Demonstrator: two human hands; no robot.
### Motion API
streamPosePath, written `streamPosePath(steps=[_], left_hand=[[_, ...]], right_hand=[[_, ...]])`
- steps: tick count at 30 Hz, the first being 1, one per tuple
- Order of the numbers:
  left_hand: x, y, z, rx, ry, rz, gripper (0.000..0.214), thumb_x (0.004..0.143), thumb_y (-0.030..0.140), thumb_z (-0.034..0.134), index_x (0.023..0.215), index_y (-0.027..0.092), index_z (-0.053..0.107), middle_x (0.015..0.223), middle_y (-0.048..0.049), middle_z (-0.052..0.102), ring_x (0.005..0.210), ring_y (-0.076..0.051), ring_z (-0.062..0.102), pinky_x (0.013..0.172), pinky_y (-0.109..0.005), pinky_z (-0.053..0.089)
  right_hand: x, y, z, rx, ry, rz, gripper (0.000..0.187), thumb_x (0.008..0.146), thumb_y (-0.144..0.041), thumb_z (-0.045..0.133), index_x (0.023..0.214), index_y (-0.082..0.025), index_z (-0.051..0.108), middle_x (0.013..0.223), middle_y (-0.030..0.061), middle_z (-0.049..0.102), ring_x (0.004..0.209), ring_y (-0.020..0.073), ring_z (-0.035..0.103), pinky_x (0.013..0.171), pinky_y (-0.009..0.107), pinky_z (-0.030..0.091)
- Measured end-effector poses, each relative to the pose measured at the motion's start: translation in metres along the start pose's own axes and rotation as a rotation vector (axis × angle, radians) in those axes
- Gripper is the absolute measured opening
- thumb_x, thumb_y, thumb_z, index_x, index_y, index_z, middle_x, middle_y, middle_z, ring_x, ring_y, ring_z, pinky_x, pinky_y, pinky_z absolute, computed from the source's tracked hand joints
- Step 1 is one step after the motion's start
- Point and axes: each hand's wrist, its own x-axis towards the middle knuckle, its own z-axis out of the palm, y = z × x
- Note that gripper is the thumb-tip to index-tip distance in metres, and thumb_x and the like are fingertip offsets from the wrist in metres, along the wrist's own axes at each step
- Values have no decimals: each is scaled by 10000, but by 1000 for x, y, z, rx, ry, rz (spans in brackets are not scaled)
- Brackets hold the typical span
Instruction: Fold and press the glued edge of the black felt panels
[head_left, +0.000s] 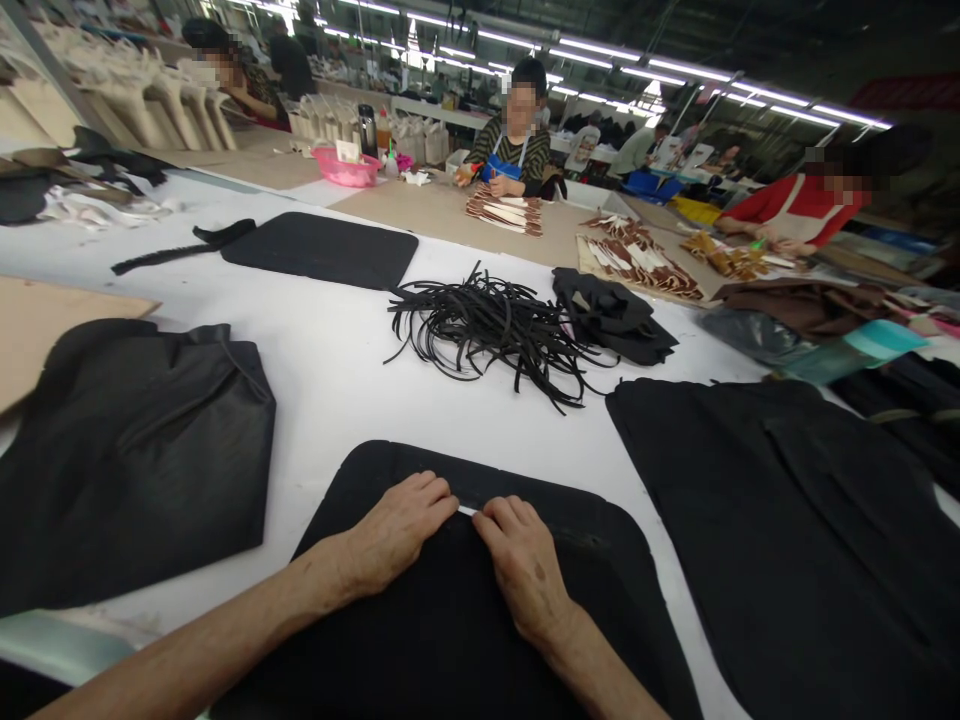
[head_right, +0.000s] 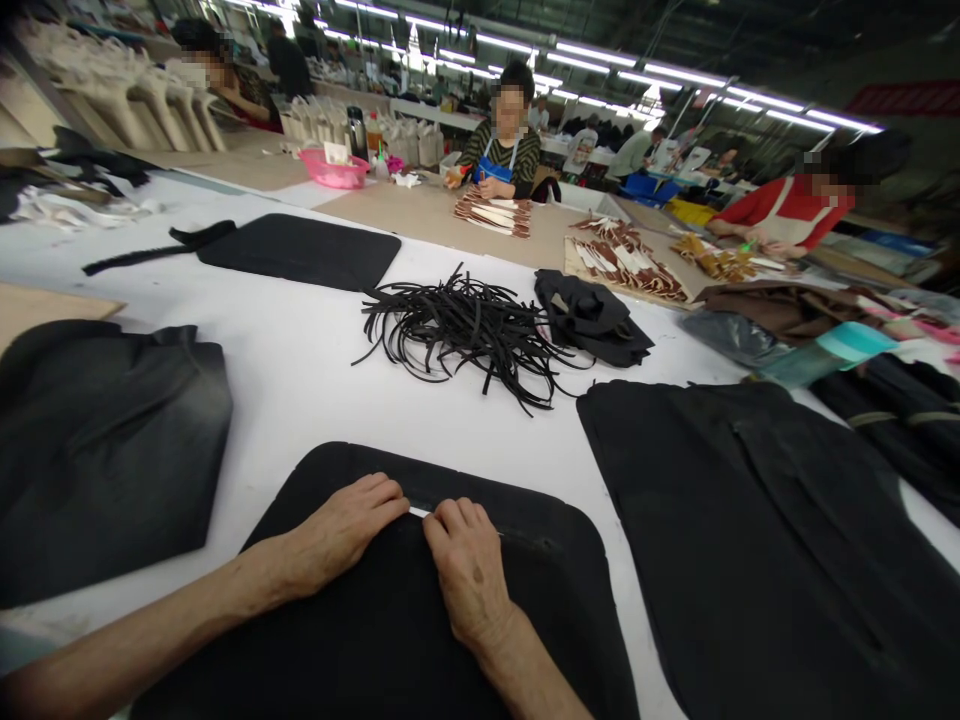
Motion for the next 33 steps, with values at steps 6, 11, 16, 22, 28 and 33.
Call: streamPosePath(steps=[6, 11, 16, 22, 28, 33], left_hand=[[3, 6, -1, 156, -56, 83, 140, 795, 93, 487, 909, 161, 533, 920, -50, 536, 838, -199, 454, 772, -326, 427], [-3, 1, 8, 328, -3, 189, 163, 834, 78, 441, 950, 134, 541, 900, -57, 547, 828, -199, 477, 764, -327, 438], [-11, 7, 18, 427, -3, 169, 252, 823, 88, 442, 1059, 101, 530, 996, -89, 557, 899, -223, 492, 812, -349, 437], [-16, 18, 20, 525, -6, 146, 333, 810, 59, 403, 1122, 82, 518, 1014, -99, 574, 920, -230, 507, 857, -366, 419], [-12, 25, 21, 586, -24, 138, 364, 814, 50, 360, 1134, 79, 530, 1022, -111, 585, 902, -232, 526, 844, -373, 429], [-10, 32, 27, 642, 7, 115, 482, 794, 31, 345, 1265, 80, 437, 1014, -137, 596, 890, -263, 547, 790, -419, 457]], right_hand=[[0, 0, 0, 9, 11, 5, 126, 879, -95, 496, 892, -186, 583, 845, 27, 527, 764, 187, 439, 674, 324, 353], [0, 1, -5, -55, -46, -99, 149, 864, -94, 510, 976, -168, 575, 855, 42, 527, 767, 192, 446, 668, 325, 366], [3, -2, -10, -137, -118, -161, 276, 843, -104, 535, 1116, -146, 533, 882, 59, 529, 774, 208, 447, 672, 343, 378], [-2, 1, -12, -150, -110, -186, 258, 839, -90, 529, 1095, -123, 545, 890, 69, 541, 785, 208, 451, 686, 340, 397], [-24, 24, -18, -135, -75, -206, 257, 849, -69, 508, 1100, -108, 543, 896, 76, 557, 800, 202, 475, 711, 327, 413], [-42, 40, -29, -191, -48, -174, 263, 860, -47, 460, 1098, -114, 549, 902, 86, 575, 830, 206, 505, 751, 328, 426]])
